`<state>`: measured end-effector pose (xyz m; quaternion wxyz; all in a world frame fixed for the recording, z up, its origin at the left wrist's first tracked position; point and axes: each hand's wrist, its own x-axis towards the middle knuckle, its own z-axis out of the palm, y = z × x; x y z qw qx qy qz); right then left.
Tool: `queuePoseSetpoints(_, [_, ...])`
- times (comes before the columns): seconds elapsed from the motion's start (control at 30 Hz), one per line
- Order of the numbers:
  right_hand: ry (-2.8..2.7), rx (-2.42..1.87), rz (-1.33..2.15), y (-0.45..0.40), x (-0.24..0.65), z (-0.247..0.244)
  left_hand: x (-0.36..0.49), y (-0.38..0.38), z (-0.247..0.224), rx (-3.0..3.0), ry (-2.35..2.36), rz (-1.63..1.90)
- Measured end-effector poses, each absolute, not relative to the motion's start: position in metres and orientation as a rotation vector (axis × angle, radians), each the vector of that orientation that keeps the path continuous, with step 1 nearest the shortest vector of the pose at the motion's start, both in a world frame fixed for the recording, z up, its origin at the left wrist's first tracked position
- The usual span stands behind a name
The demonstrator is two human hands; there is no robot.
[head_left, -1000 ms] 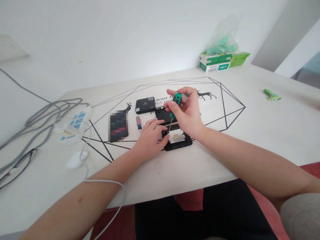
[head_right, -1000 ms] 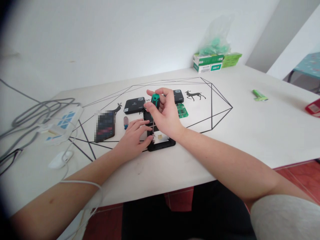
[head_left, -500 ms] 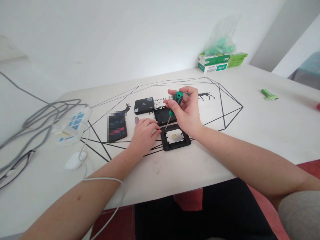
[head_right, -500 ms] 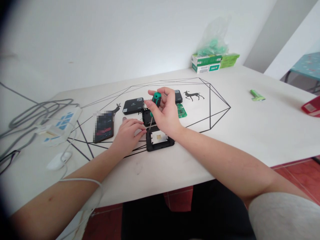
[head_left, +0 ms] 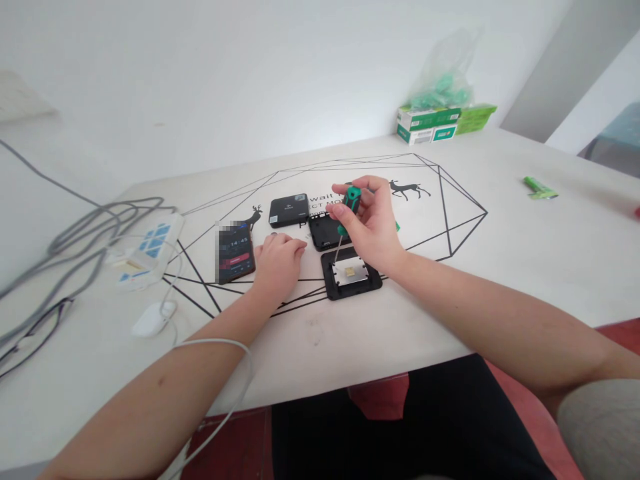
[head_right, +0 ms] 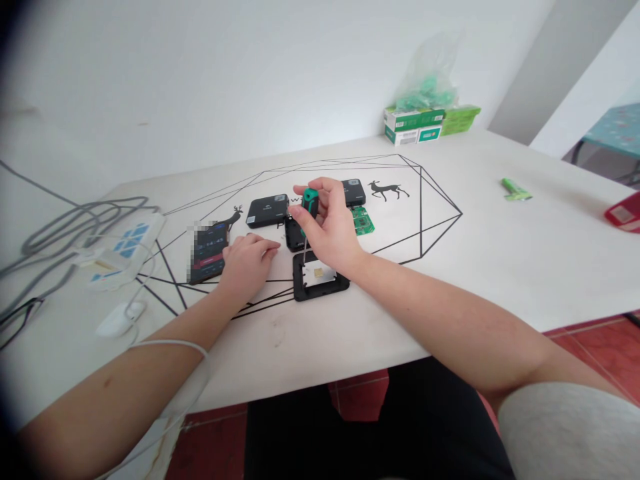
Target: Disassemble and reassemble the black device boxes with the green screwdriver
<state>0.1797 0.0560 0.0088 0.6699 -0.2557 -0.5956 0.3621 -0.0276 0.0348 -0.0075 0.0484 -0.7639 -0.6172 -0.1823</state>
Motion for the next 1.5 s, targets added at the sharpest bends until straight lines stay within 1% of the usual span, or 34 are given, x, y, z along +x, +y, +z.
queuePoseSetpoints(0.2, [-1.358, -0.561, 0.851, 0.057, 0.179, 0.007, -0.025, 0.038, -0.005, -2.324, -1.952, -0.544])
queuePoseSetpoints(0.3, [-1.359, -0.57, 0.863, 0.055, 0.179, 0.007, -0.022, 0.035, -0.005, -2.349, -1.923, -0.619])
queuePoseSetpoints(0.37, [-1.363, -0.568, 0.874, 0.052, 0.178, 0.008, -0.02, 0.03, -0.004, -2.424, -1.821, -0.726])
queuePoseSetpoints(0.47, [-1.38, -0.568, 0.886, 0.046, 0.178, 0.01, -0.017, 0.022, 0.0, -2.676, -1.541, -0.832])
queuePoseSetpoints(0.57, [-1.41, -0.566, 0.885, 0.043, 0.178, 0.011, -0.016, 0.016, 0.002, -2.923, -1.281, -0.75])
queuePoseSetpoints(0.63, [-1.432, -0.554, 0.871, 0.042, 0.177, 0.011, -0.016, 0.014, 0.002, -2.998, -1.198, -0.682])
queuePoseSetpoints(0.97, [-1.566, -0.561, 0.716, 0.04, 0.177, 0.005, -0.017, 0.019, -0.001, -3.026, -1.136, -0.652])
queuePoseSetpoints(1.5, [-1.627, -0.563, 0.517, 0.031, 0.173, 0.011, -0.02, 0.028, -0.003, -2.993, -0.981, -0.74])
